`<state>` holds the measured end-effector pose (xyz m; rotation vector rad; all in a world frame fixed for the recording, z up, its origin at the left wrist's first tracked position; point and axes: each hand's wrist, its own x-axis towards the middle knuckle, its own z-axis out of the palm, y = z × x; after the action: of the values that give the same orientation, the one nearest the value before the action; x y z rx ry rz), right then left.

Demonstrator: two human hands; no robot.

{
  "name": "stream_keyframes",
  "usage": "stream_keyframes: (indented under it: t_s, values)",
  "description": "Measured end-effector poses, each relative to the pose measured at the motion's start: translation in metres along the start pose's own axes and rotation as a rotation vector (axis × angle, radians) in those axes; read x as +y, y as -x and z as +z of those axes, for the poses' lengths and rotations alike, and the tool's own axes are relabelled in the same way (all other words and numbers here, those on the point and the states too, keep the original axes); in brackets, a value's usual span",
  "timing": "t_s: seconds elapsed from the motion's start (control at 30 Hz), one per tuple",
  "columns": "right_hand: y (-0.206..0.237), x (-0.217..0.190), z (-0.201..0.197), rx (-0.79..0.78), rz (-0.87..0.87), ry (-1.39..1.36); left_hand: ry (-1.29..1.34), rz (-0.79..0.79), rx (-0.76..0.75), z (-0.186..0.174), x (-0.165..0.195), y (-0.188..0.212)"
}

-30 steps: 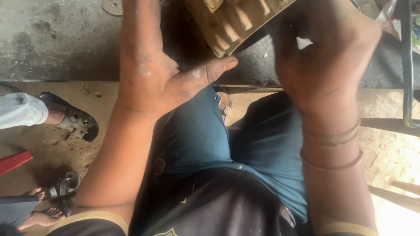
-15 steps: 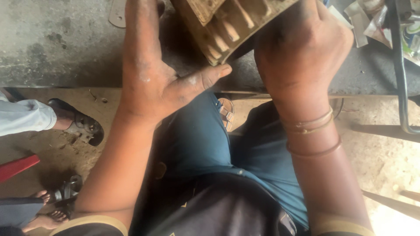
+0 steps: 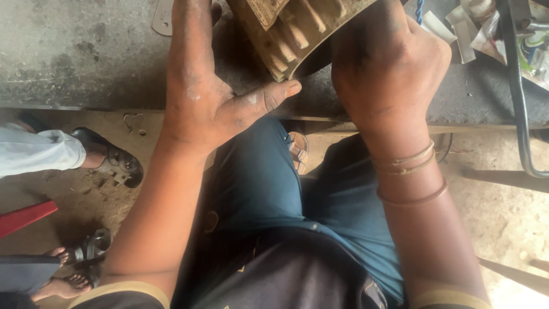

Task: The person sits at a workbench holding a finned electric motor housing and fits small white components into it by hand, pressing and tapping them into place inside the housing. They turn the housing over, work on its opening, and finally set the assembled motor with its red capacitor on the bench next to a spool of copper wire.

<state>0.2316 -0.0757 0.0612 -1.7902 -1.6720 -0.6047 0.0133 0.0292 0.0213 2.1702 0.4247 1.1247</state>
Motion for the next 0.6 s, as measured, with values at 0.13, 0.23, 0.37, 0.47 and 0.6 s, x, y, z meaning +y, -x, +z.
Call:
stream_keyframes:
  t_s: [0.13,0.23,0.37,0.47,0.6]
  values:
    - [0.002,0.0021,0.0026,-0.008,-0.005,-0.012,0.045,0.008,-0.007,-0.0001,0.0004,-0.0008]
    - [0.0016,0.0021,0.0025,-0.004,-0.039,-0.01,0.053,0.007,-0.01,0.0,0.0003,-0.0007]
    - [-0.0002,0.0013,0.0017,-0.024,-0.063,0.02,0.008,0.008,-0.006,-0.0001,-0.0004,0.0008]
    - [-0.0006,0.0016,0.0016,-0.036,-0.077,0.02,0.022,0.0,-0.002,0.0009,-0.001,0.0025]
    - [0.0001,0.0024,0.0027,-0.034,-0.104,0.014,0.05,-0.003,-0.001,0.0018,-0.0029,0.0045]
